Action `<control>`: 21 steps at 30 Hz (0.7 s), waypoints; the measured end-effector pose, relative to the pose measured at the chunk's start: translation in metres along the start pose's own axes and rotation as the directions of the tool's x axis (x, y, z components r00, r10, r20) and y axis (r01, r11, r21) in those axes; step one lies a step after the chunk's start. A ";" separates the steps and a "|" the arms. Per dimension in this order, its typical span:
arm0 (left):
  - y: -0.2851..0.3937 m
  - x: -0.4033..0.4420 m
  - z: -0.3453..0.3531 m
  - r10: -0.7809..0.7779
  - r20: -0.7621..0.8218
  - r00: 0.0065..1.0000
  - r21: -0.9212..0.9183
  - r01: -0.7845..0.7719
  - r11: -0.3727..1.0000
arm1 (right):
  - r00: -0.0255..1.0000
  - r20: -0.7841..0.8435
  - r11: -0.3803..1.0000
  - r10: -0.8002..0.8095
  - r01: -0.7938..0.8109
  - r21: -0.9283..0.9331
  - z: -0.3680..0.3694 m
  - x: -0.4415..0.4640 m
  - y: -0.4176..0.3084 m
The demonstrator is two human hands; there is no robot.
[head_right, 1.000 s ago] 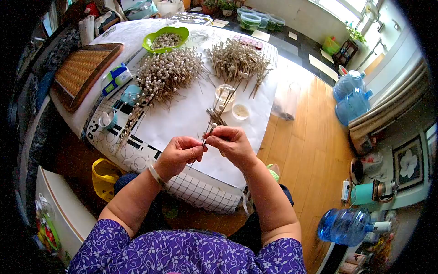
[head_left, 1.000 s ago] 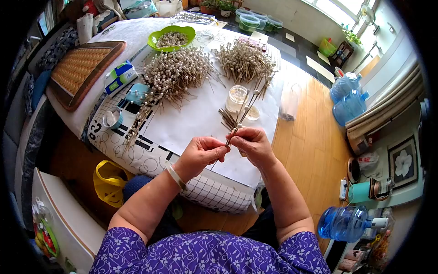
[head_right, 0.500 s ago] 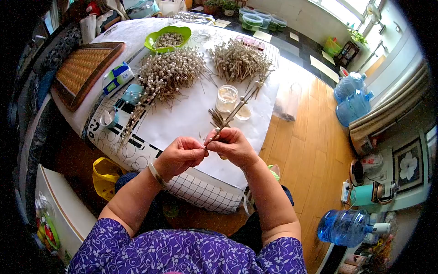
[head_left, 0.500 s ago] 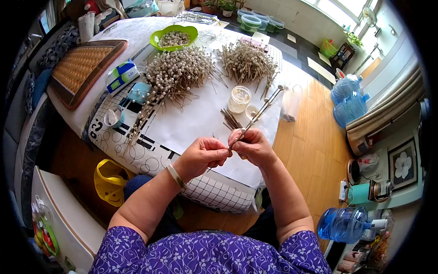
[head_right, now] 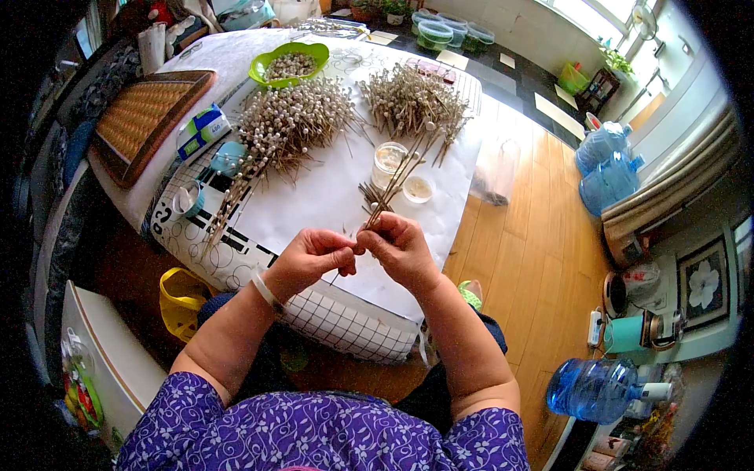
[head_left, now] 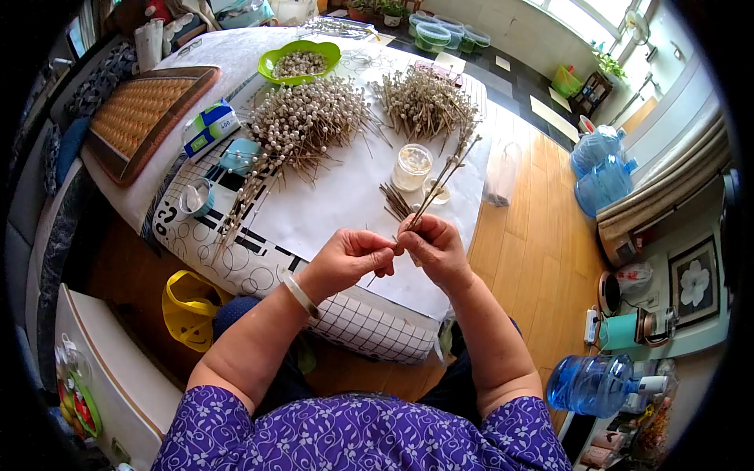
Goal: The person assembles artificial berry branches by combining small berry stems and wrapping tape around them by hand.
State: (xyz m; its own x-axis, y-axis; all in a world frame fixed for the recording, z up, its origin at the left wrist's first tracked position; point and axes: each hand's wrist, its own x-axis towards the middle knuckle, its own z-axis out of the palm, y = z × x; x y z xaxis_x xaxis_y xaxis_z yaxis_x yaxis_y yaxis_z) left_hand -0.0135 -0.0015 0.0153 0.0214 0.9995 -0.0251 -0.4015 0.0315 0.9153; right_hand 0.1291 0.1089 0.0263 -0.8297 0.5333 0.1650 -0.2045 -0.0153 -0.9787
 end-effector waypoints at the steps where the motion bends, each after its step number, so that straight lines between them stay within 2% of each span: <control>1: -0.002 0.001 0.001 0.039 -0.035 0.999 0.021 -0.039 0.999 | 1.000 0.000 1.000 0.000 0.000 0.000 0.000 0.000 0.002; 6: -0.010 0.001 0.006 0.138 -0.151 0.979 0.134 -0.118 0.984 | 0.994 -0.099 0.998 -0.048 0.043 -0.050 0.001 0.002 0.012; 8: -0.012 -0.001 0.006 0.213 -0.195 0.958 0.320 -0.143 0.937 | 0.990 -0.129 0.996 -0.049 0.039 -0.074 0.005 0.003 0.013; 11: -0.010 -0.003 0.006 0.213 -0.227 0.950 0.401 -0.108 0.910 | 0.985 -0.168 0.995 -0.049 0.034 -0.090 0.009 0.004 0.020; 13: -0.008 -0.003 0.005 0.205 -0.237 0.950 0.404 -0.096 0.910 | 0.983 -0.175 0.996 -0.053 0.039 -0.085 0.010 0.005 0.020; 15: -0.005 -0.003 0.005 0.197 -0.244 0.950 0.406 -0.084 0.910 | 0.983 -0.175 0.998 0.061 -0.065 -0.017 0.011 0.004 0.016; 16: -0.005 -0.003 0.006 0.179 -0.265 0.948 0.369 -0.072 0.927 | 0.983 -0.175 0.998 0.061 -0.065 -0.016 0.011 0.005 0.017; 19: -0.004 -0.004 0.006 0.114 -0.282 0.953 0.297 -0.026 0.955 | 0.991 -0.112 0.995 0.076 -0.068 0.074 0.008 0.006 0.017; 21: -0.003 -0.003 0.005 0.068 -0.271 0.960 0.263 0.006 0.965 | 0.990 -0.036 0.980 0.138 -0.132 0.149 0.005 0.004 0.012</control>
State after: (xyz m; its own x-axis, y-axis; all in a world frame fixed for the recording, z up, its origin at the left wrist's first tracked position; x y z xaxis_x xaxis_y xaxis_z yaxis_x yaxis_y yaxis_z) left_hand -0.0079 -0.0048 0.0151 -0.2549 0.9644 -0.0706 -0.1468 0.0336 0.9886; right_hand 0.1202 0.1069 0.0156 -0.8310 0.5558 0.0235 -0.1687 -0.2115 -0.9627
